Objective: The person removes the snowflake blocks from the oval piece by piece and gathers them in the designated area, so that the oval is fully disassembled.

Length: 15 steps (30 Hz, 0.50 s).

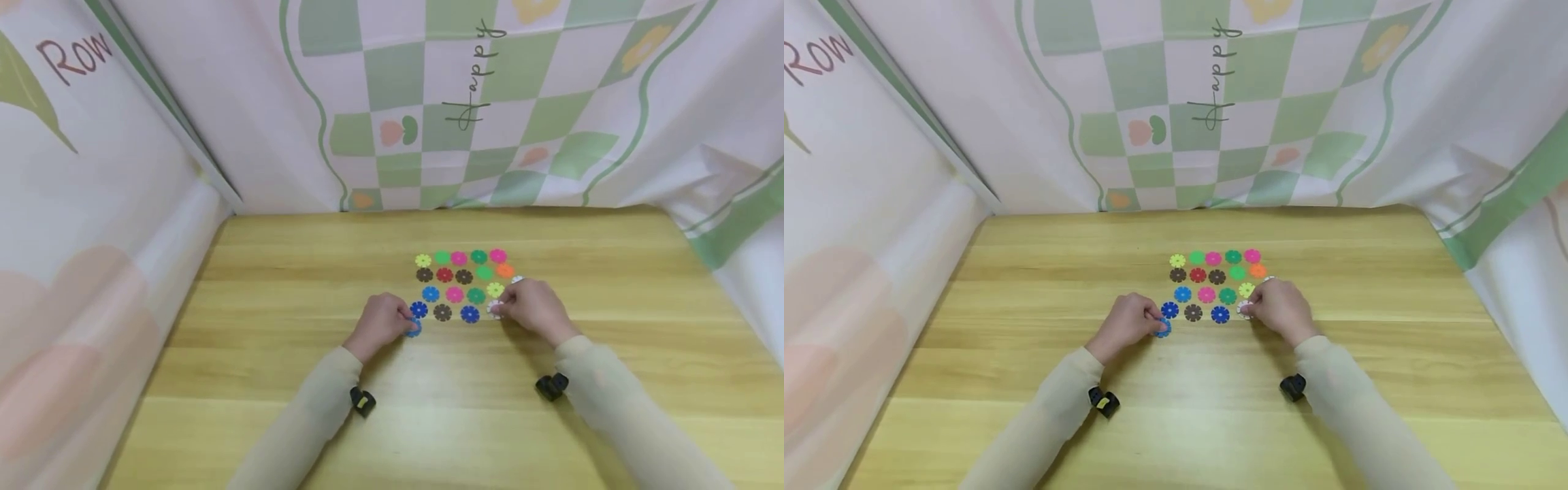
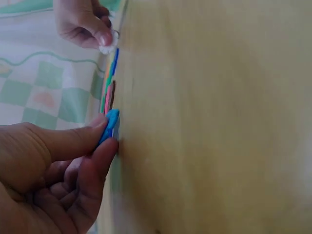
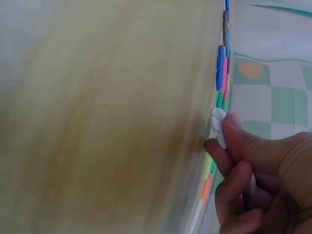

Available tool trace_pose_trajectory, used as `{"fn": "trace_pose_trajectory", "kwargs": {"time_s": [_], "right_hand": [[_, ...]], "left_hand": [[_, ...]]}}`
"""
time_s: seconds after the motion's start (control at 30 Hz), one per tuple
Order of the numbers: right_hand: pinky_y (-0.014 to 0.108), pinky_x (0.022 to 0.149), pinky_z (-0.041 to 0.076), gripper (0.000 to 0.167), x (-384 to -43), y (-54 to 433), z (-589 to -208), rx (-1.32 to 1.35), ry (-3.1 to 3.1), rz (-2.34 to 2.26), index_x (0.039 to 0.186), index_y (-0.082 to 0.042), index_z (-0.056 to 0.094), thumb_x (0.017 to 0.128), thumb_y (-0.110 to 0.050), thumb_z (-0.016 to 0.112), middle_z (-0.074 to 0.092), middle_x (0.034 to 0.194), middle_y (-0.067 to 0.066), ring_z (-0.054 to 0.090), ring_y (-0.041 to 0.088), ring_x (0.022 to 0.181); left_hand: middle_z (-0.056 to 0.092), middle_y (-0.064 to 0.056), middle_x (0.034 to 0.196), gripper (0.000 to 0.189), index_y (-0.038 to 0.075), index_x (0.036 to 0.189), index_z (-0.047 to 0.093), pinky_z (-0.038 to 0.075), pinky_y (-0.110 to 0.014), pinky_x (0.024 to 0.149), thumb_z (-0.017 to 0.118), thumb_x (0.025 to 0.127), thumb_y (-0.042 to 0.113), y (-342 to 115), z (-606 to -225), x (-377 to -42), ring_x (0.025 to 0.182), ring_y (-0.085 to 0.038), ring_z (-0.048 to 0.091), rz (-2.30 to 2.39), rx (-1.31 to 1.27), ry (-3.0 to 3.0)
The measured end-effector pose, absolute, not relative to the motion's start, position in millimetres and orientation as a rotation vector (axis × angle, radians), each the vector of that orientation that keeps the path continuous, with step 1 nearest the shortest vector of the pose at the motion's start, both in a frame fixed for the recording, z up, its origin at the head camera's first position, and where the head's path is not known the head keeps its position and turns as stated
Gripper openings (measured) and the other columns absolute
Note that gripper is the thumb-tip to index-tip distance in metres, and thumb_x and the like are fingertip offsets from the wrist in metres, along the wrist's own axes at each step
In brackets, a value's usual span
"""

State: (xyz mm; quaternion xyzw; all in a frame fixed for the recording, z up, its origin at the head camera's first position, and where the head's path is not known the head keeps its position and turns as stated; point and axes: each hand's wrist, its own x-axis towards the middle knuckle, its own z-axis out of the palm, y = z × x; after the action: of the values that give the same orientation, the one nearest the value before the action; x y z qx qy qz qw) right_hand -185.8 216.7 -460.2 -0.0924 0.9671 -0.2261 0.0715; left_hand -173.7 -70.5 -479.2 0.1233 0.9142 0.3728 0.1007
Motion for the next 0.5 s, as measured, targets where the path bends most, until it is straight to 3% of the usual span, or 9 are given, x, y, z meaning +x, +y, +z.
{"fn": "trace_pose_trajectory", "kwargs": {"time_s": [0.17,0.5], "right_hand": [[0.044,0.070,0.053,0.018,-178.7,211.4,-454.6,-0.250,2.929,-0.631,0.082,-0.004,0.074,0.085,-0.022,0.077,0.071,0.080,0.010,0.062,0.024,0.073],[0.048,0.066,0.054,0.016,-175.9,207.5,-455.1,-0.267,3.019,-0.537,0.076,-0.005,0.072,0.084,-0.019,0.077,0.069,0.079,0.012,0.063,0.027,0.071]], "left_hand": [[0.068,0.000,0.072,0.019,0.008,0.073,0.069,0.050,-0.028,0.074,0.084,0.076,0.019,-67.3,-476.3,-172.7,0.065,-0.011,0.055,0.970,0.381,2.743],[0.065,0.001,0.069,0.023,0.008,0.070,0.067,0.050,-0.032,0.078,0.084,0.076,0.021,-68.1,-473.7,-175.9,0.064,-0.012,0.053,0.957,0.399,2.738]]}}
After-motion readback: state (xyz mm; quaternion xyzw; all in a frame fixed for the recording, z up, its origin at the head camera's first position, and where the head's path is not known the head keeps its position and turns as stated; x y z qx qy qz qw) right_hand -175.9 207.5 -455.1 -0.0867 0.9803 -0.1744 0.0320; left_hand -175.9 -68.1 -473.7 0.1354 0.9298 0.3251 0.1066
